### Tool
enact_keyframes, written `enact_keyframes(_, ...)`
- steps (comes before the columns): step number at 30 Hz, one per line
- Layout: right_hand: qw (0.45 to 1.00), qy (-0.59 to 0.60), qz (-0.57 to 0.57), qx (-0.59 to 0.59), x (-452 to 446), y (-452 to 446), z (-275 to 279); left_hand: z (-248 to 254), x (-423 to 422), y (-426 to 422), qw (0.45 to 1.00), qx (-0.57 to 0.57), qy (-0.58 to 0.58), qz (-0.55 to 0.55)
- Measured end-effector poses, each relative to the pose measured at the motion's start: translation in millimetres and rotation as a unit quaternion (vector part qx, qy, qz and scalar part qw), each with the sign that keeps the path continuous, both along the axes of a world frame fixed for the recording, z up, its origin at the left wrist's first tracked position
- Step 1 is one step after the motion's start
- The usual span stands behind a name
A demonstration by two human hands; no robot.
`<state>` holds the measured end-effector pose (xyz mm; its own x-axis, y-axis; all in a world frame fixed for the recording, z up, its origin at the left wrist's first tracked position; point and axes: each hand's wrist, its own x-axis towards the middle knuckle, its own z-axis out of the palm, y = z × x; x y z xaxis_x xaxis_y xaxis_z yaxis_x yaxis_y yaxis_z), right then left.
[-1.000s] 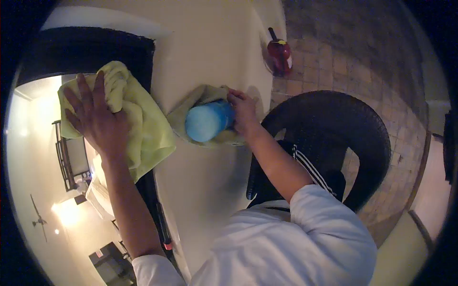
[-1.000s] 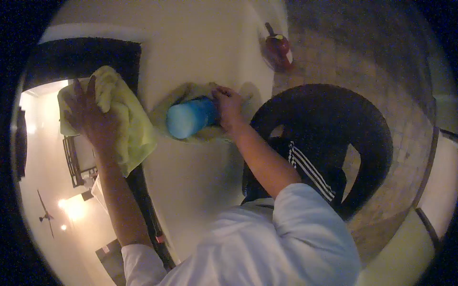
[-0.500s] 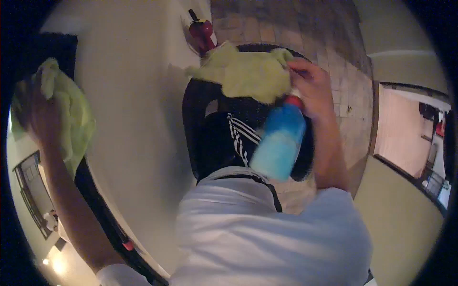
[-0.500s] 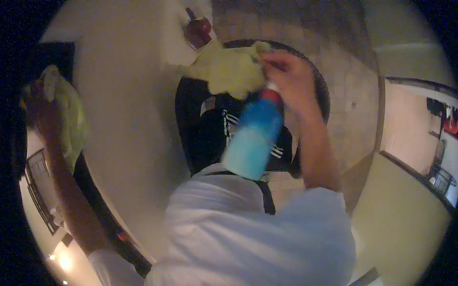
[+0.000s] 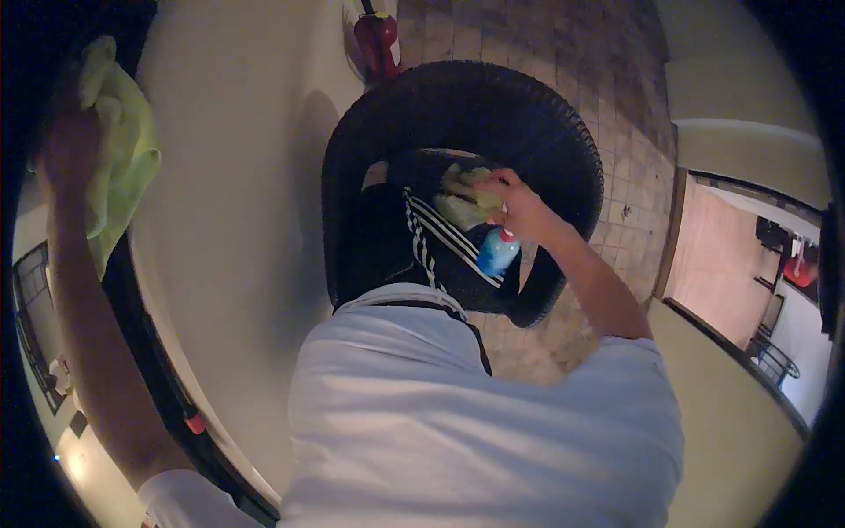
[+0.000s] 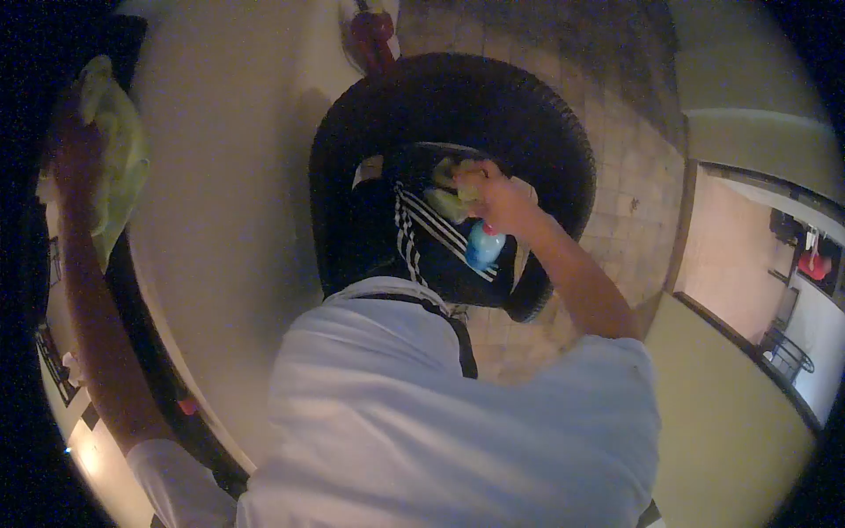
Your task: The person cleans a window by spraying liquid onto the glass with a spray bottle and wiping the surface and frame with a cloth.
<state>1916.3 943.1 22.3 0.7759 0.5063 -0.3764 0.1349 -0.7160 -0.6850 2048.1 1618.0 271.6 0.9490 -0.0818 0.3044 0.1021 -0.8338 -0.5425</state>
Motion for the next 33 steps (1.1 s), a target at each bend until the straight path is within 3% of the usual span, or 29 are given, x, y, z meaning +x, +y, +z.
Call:
enact_keyframes(2,0.998,0.049,0.023,-0.043,-17,-11,-30,2,-2,-16,0.992,0.102,0.046,0.058)
enact_keyframes(4,0.996,0.021,0.049,-0.078,-35,-23,-48,4,-2,-26,0.968,0.204,0.091,0.114)
enact_keyframes(6,0.994,0.041,-0.099,0.027,-42,-36,-54,2,4,-4,0.973,0.197,0.096,0.071)
enact_keyframes(8,0.994,0.037,-0.106,-0.015,-40,-45,-43,-4,7,20,0.976,0.19,0.099,0.028)
enact_keyframes(10,0.991,0.033,-0.113,-0.057,-32,-51,-25,-9,7,34,0.995,0.075,0.064,0.023)
enact_keyframes(14,0.992,-0.053,-0.111,-0.035,-5,-47,-17,4,2,54,0.988,0.13,0.086,0.006)
enact_keyframes(17,0.987,-0.078,-0.136,-0.023,13,-33,-42,21,-7,22,0.987,0.123,0.102,-0.015)
enact_keyframes(19,0.983,-0.066,-0.17,-0.03,19,-8,-83,28,-9,2,0.98,0.118,0.13,0.091)
enact_keyframes(22,0.983,-0.087,-0.156,-0.036,21,45,-161,37,-13,-33,0.993,0.108,0.051,0.008)
enact_keyframes(27,0.982,-0.073,-0.142,-0.102,26,103,-206,62,-24,-86,0.984,0.083,-0.051,-0.147)
enact_keyframes(29,0.98,-0.064,-0.166,-0.093,32,113,-209,63,-23,-84,0.984,0.082,-0.051,-0.152)
enact_keyframes(31,0.976,-0.053,-0.191,-0.086,34,117,-209,56,-21,-75,0.987,0.12,-0.053,-0.088)
enact_keyframes(33,0.97,-0.107,-0.213,-0.041,28,115,-217,56,-25,-106,0.984,0.127,-0.078,-0.096)
